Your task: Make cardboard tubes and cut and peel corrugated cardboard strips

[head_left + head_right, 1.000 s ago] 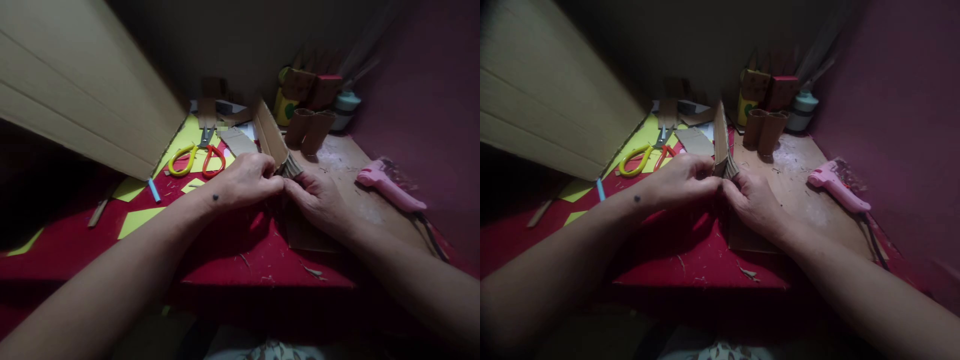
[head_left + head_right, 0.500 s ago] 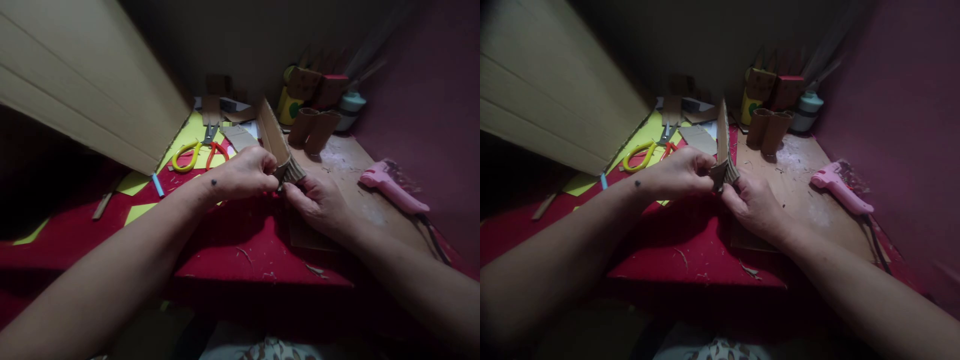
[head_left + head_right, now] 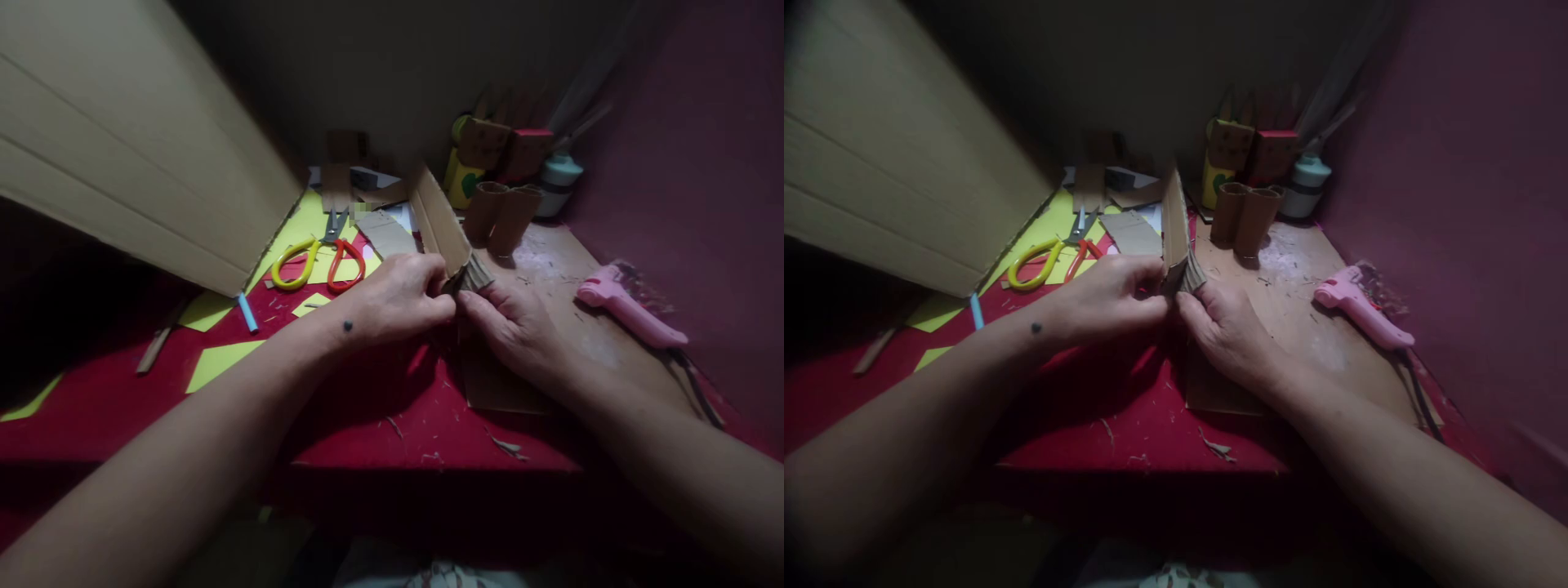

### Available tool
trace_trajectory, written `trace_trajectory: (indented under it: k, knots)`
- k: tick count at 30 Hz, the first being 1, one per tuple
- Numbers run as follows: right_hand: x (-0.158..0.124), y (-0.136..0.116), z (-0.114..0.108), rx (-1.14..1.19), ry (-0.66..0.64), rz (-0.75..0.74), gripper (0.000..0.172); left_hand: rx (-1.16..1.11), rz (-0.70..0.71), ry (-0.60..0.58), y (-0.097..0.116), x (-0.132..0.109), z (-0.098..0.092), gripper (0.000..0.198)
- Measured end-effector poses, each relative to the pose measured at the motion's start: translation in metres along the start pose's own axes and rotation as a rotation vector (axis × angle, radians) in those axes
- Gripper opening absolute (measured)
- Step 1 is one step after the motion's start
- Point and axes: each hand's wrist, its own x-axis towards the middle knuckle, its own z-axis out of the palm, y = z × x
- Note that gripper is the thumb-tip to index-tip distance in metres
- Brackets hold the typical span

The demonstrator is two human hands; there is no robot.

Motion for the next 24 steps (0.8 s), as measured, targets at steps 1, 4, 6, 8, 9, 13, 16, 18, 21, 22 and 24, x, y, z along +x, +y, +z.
trace_trajectory:
  k: [1,4,6,8,9,13,16,18,21,22,24]
  knots:
    - [0.0,0.0,0.001,-0.011,0.001,-0.006,0.023,0.008,-0.026,-0.013,0.002,0.0,0.0,0.008]
    - [0.0,0.002,0.003,-0.051,0.0,-0.044,0.023,-0.041,-0.128,-0.089,0.006,0.0,-0.001,0.01]
    - [0.0,0.002,0.004,-0.068,-0.002,-0.067,0.022,-0.086,-0.206,-0.129,0.008,0.001,-0.001,0.012]
    - [-0.001,0.002,0.005,-0.079,-0.006,-0.076,0.017,-0.129,-0.259,-0.129,0.008,0.001,-0.001,0.013]
    - [-0.001,0.001,0.005,-0.081,-0.012,-0.075,0.015,-0.157,-0.274,-0.123,0.008,0.002,-0.001,0.013]
    - [-0.001,0.0,0.004,-0.073,-0.021,-0.082,0.014,-0.359,-0.288,-0.163,0.002,0.003,-0.002,0.011]
    - [-0.001,-0.001,0.003,-0.07,-0.023,-0.093,0.015,-0.461,-0.247,-0.233,-0.003,0.004,-0.006,0.01]
    - [-0.001,-0.001,0.002,-0.075,-0.015,-0.102,0.016,-0.49,-0.219,-0.27,-0.006,0.004,-0.009,0.01]
    - [-0.001,0.0,0.002,-0.091,0.003,-0.122,0.018,-0.514,-0.248,-0.318,-0.005,0.004,-0.012,0.011]
    - [-0.001,0.0,0.002,-0.096,0.005,-0.129,0.018,-0.517,-0.273,-0.331,-0.003,0.003,-0.012,0.013]
    - [0.0,0.001,0.002,-0.105,0.006,-0.138,0.018,-0.514,-0.317,-0.352,0.001,0.003,-0.012,0.017]
